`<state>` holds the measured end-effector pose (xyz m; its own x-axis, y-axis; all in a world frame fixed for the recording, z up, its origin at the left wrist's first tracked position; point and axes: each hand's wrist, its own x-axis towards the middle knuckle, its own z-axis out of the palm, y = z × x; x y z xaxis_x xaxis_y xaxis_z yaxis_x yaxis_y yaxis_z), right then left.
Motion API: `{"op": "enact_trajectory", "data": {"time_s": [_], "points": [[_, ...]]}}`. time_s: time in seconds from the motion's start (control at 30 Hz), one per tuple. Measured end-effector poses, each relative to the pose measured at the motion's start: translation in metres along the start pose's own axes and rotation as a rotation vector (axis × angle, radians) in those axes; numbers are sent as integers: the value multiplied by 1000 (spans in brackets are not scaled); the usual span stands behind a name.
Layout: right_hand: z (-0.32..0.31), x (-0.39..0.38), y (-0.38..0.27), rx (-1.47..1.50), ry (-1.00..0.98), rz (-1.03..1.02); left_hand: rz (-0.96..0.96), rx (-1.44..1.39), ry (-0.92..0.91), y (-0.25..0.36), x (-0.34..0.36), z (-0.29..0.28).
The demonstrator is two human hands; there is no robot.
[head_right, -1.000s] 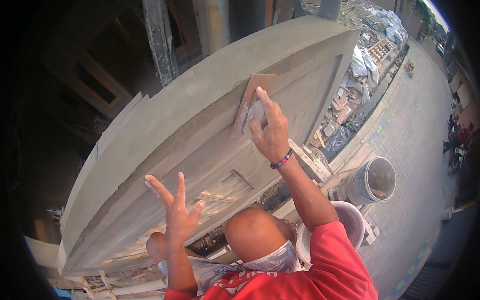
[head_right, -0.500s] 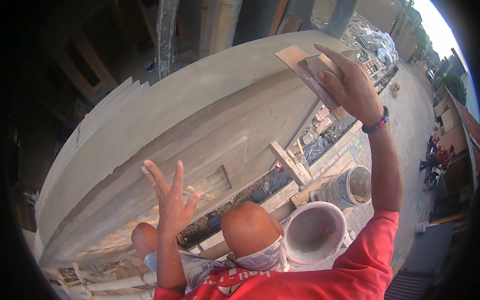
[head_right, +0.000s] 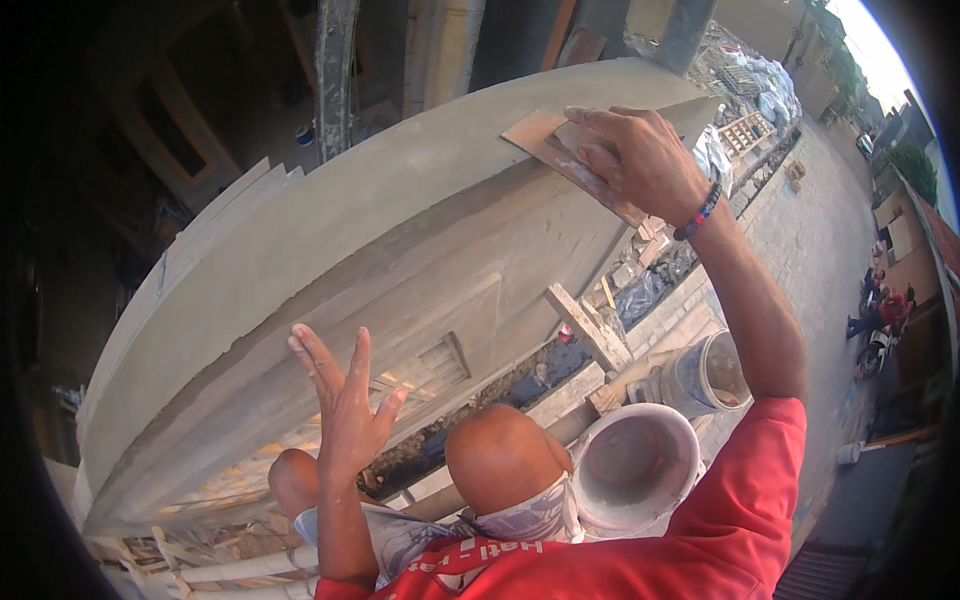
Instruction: The person smooths a large vertical plastered panel using a rectangular trowel. They repeatedly dip the trowel into a bucket of water and wipe it on the panel's surface to achieve a smooth finish.
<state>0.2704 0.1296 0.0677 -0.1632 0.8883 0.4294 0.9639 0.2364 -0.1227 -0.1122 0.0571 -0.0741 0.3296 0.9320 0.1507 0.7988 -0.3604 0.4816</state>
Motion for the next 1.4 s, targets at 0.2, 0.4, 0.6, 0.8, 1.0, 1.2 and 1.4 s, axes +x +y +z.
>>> {"op": "enact_trajectory", "data": {"time_s": [0.2,0.4,0.6,0.8,1.0,1.2,1.4], "points": [[-28,21,112,-317,30,139,15,-24,-16,4,1,1],[-40,-14,96,308,417,330,37,30,30,4,2,2],[92,-66,50,755,667,399,25,-13,6,8,4,1],[113,-30,35,432,733,384,62,84,19,0,0,1],[151,-83,35,423,568,369,23,34,4,6,3,2],[94,-28,21,613,701,432,41,32,44,4,1,5],[160,-89,-11,375,366,327,15,7,20,7,3,3]]}}
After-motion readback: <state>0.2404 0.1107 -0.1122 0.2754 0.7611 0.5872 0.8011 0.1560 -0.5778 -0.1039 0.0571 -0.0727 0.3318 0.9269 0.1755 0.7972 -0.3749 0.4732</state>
